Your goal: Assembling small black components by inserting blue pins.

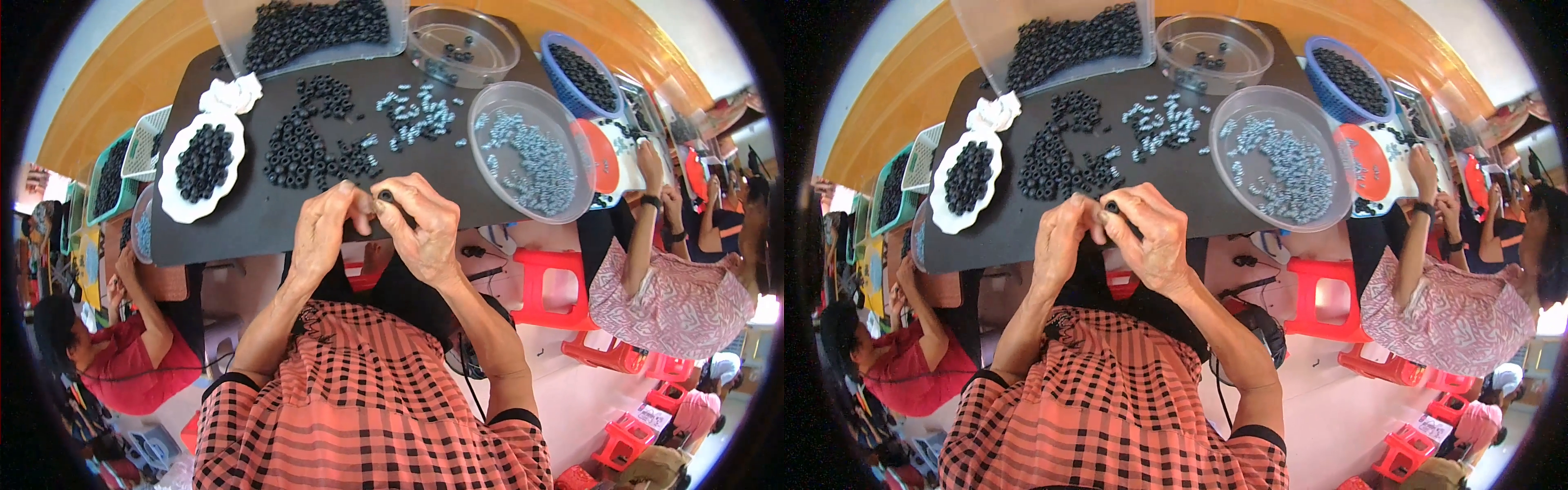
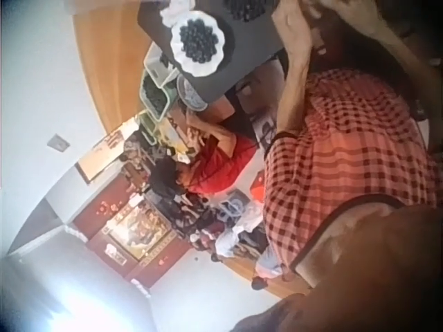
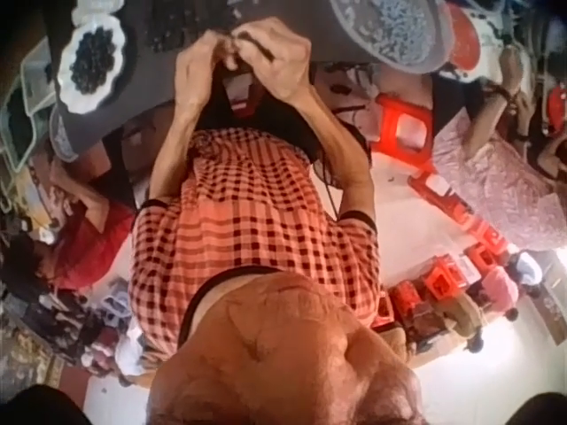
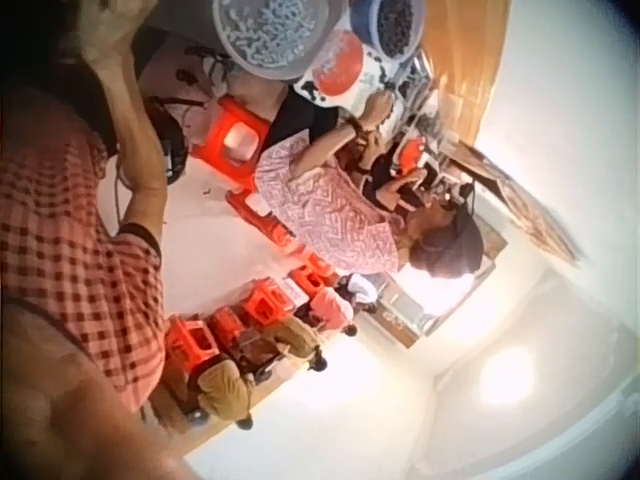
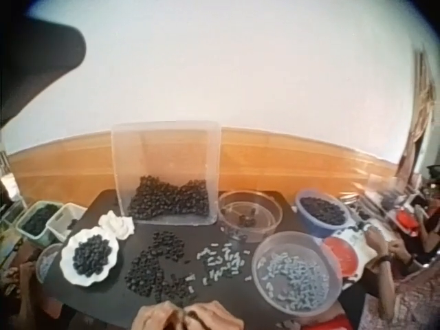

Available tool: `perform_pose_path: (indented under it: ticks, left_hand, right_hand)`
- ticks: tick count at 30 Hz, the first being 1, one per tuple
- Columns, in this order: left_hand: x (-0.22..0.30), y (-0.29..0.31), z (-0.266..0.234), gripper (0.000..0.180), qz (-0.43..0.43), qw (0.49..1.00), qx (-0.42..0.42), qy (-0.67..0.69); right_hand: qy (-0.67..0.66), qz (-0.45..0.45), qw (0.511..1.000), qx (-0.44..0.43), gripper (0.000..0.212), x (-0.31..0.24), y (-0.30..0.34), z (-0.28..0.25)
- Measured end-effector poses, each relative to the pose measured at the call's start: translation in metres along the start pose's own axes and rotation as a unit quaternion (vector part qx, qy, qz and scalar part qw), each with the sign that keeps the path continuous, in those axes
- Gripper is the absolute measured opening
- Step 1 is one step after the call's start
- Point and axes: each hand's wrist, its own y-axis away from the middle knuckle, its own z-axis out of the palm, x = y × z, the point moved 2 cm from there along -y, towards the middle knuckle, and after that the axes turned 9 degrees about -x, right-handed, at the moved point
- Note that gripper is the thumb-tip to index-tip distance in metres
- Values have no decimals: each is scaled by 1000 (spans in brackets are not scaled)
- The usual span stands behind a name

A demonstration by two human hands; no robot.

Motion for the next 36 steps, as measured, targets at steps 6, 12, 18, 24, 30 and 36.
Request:
perform_pose_path:
  ticks: [6, 12, 18, 24, 30, 36]
  left_hand:
    - [-17, 4, 2, 40, 47, 998, 11, 44]
    - [-4, -6, 5, 34, 70, 997, -20, -21]
    - [-7, -9, 1, 33, 13, 998, -59, -31]
    - [-14, -5, -1, 26, 53, 998, -20, -7]
    - [-19, -5, -3, 19, 121, 991, -54, 1]
    - [-19, -9, 0, 15, 82, 995, -45, -24]
  right_hand:
    - [166, 13, 986, 26, 12, 2, -60, -43]
    - [262, 5, 962, 76, 22, 84, -148, -111]
    - [346, -42, 935, 72, 28, 87, -151, -100]
    - [117, 34, 976, -183, 9, -28, -69, -6]
    - [258, -67, 951, -154, 25, -47, -15, 36]
    - [241, -90, 959, -120, 23, -55, 5, 51]
